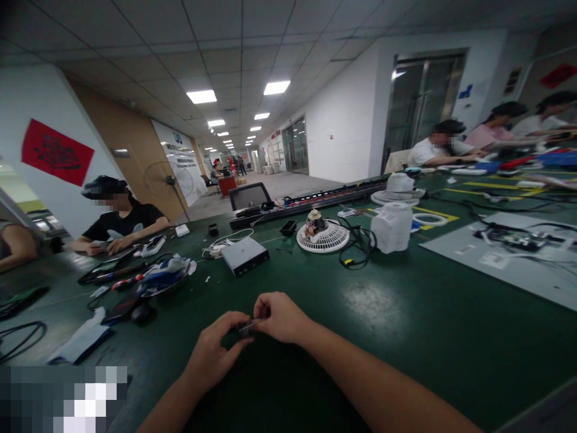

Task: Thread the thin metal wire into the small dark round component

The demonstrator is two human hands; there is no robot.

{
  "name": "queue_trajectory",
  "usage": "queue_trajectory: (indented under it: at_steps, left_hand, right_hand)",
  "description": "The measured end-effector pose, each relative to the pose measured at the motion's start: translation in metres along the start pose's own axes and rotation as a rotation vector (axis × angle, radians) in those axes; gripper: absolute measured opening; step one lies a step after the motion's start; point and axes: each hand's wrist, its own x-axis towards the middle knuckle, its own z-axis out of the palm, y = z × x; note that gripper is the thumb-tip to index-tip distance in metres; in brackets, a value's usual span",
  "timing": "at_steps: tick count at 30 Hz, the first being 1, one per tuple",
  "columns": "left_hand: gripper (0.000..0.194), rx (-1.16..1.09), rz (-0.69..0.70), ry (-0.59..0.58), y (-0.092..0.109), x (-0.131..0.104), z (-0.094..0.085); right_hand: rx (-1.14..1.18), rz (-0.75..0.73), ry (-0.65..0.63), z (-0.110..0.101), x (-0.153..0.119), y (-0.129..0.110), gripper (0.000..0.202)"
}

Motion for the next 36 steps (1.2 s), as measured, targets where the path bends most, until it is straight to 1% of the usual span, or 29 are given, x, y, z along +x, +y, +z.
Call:
queue_trajectory:
  at_steps: [2,4,6,7,8,10,12,14,16,18,21,24,27,31,33,36]
  left_hand:
    - [0.026,0.007,-0.034,0.038,-0.001,0.000,0.001]
    - [0.026,0.022,-0.088,0.078,-0.002,0.002,0.003]
    - [0.025,0.046,-0.138,0.105,-0.003,0.003,0.004]
    - [0.024,0.060,-0.160,0.118,-0.004,0.004,0.004]
    - [0.024,0.074,-0.183,0.131,-0.005,0.005,0.004]
    - [0.023,0.103,-0.242,0.165,-0.007,0.006,0.003]
    - [0.023,0.119,-0.313,0.201,-0.009,0.006,0.002]
    - [0.023,0.115,-0.357,0.217,-0.010,0.005,0.001]
    - [0.024,0.105,-0.358,0.206,-0.010,0.005,0.002]
    - [0.023,0.106,-0.343,0.182,-0.009,0.005,0.002]
    - [0.020,0.123,-0.335,0.181,-0.007,0.005,0.003]
    - [0.020,0.135,-0.322,0.193,-0.007,0.005,0.002]
    - [0.018,0.118,-0.276,0.166,-0.007,0.005,0.001]
    - [0.018,0.111,-0.242,0.146,-0.006,0.005,0.001]
    - [0.019,0.113,-0.246,0.144,-0.007,0.004,0.001]
    - [0.018,0.101,-0.243,0.138,-0.008,0.004,0.001]
  right_hand:
    - [0.048,0.038,0.017,0.001,0.001,0.000,0.019]
    - [0.086,0.111,-0.014,0.000,0.001,0.002,0.026]
    - [0.033,0.152,-0.026,-0.005,0.001,0.005,0.036]
    - [-0.032,0.142,-0.008,-0.008,0.000,0.005,0.039]
    - [-0.124,0.096,0.026,-0.012,-0.001,0.006,0.037]
    - [-0.307,-0.019,0.091,-0.020,-0.002,0.005,0.022]
    - [-0.446,-0.111,0.116,-0.024,-0.004,0.003,0.009]
    - [-0.539,-0.177,0.101,-0.024,-0.005,0.000,0.011]
    - [-0.587,-0.236,0.068,-0.022,-0.005,-0.002,0.013]
    - [-0.616,-0.274,0.064,-0.019,-0.006,-0.004,0.014]
    - [-0.705,-0.278,0.105,-0.018,-0.008,-0.007,0.019]
    - [-0.769,-0.293,0.077,-0.020,-0.010,-0.011,0.020]
    - [-0.738,-0.320,0.043,-0.021,-0.012,-0.014,0.020]
    - [-0.755,-0.264,0.107,-0.020,-0.011,-0.014,0.021]
    - [-0.766,-0.268,0.083,-0.020,-0.011,-0.013,0.021]
    - [-0.705,-0.285,0.044,-0.020,-0.010,-0.011,0.020]
